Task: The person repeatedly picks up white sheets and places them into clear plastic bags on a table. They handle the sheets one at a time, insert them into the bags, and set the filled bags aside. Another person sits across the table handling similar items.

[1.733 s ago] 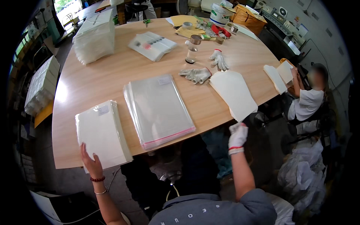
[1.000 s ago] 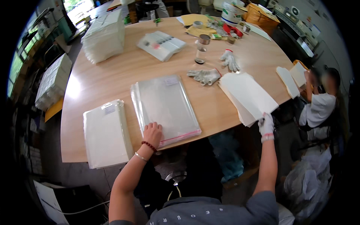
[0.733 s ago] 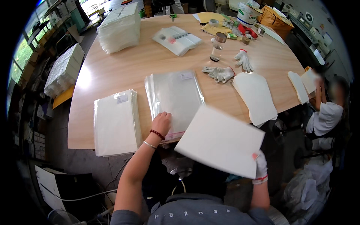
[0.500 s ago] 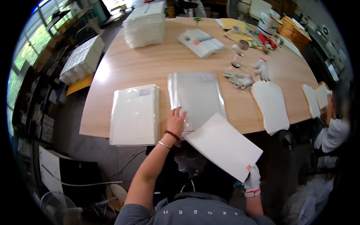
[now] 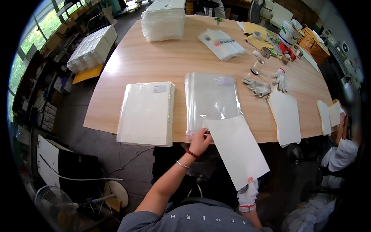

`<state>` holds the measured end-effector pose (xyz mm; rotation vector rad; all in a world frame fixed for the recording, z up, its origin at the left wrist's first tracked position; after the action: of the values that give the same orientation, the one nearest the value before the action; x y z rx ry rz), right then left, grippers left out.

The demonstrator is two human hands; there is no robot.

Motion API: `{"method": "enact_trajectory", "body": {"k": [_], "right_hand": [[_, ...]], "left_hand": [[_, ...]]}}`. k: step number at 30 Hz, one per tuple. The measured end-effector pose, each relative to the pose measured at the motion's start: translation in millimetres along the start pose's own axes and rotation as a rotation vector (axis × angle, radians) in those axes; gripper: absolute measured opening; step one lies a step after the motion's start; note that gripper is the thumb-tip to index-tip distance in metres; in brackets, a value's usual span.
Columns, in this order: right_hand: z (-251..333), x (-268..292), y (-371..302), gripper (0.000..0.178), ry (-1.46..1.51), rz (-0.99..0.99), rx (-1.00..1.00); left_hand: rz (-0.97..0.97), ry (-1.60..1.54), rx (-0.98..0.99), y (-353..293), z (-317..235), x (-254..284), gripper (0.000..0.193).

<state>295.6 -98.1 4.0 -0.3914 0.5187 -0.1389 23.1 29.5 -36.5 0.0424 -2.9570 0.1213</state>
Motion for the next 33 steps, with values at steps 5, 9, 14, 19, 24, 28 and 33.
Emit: {"method": "enact_trajectory", "body": {"k": [5,9,14,19,24,28,33], "right_hand": [[-9.2,-1.3,-12.3,0.021,-0.031,0.043,-0.183],[-35.2,-6.3,-5.4,0.014,0.069,0.022,-0.327],[-76.8,-55.5,82.5,0.012,0.237,0.272,-0.231],[-80.2,-55.7,128.9,0.018,0.252,0.364,-0.262],[-62.3,-56.8,100.6,0.014,-0.292,0.498,-0.395],[-35.1,-117.3,89.3,0.006,-1.161,0.621,0.467],[-86.3,-157.0,90.9,0.012,-1.428,0.794,0.542]], "left_hand": [[0.053,-0.183,-0.061,14.1,34.1,-74.0,0.023],[0.208,-0.128,0.122,-16.8,95.2,-115.5,0.024],[0.17,-0.354,0.224,-62.0,127.2,-126.9,0.025],[0.268,-0.572,0.246,-58.5,102.6,-103.9,0.042],[0.097,-0.671,0.331,-73.0,103.2,-43.0,0.042],[0.207,-0.506,0.308,-73.8,104.9,-29.5,0.038],[0.07,-0.747,0.446,-80.5,107.6,-35.4,0.032]]}}
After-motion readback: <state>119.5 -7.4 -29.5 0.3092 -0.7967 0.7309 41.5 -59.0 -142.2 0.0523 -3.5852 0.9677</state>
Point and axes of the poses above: each hand's wrist, its own y-axis towards the middle knuckle, its own x-axis out of the back of the hand, z = x × y, the point moved 7 cm from there along y, towards the middle knuckle, and after that the axes turned 11 degrees about z, right-handed, at the moved point
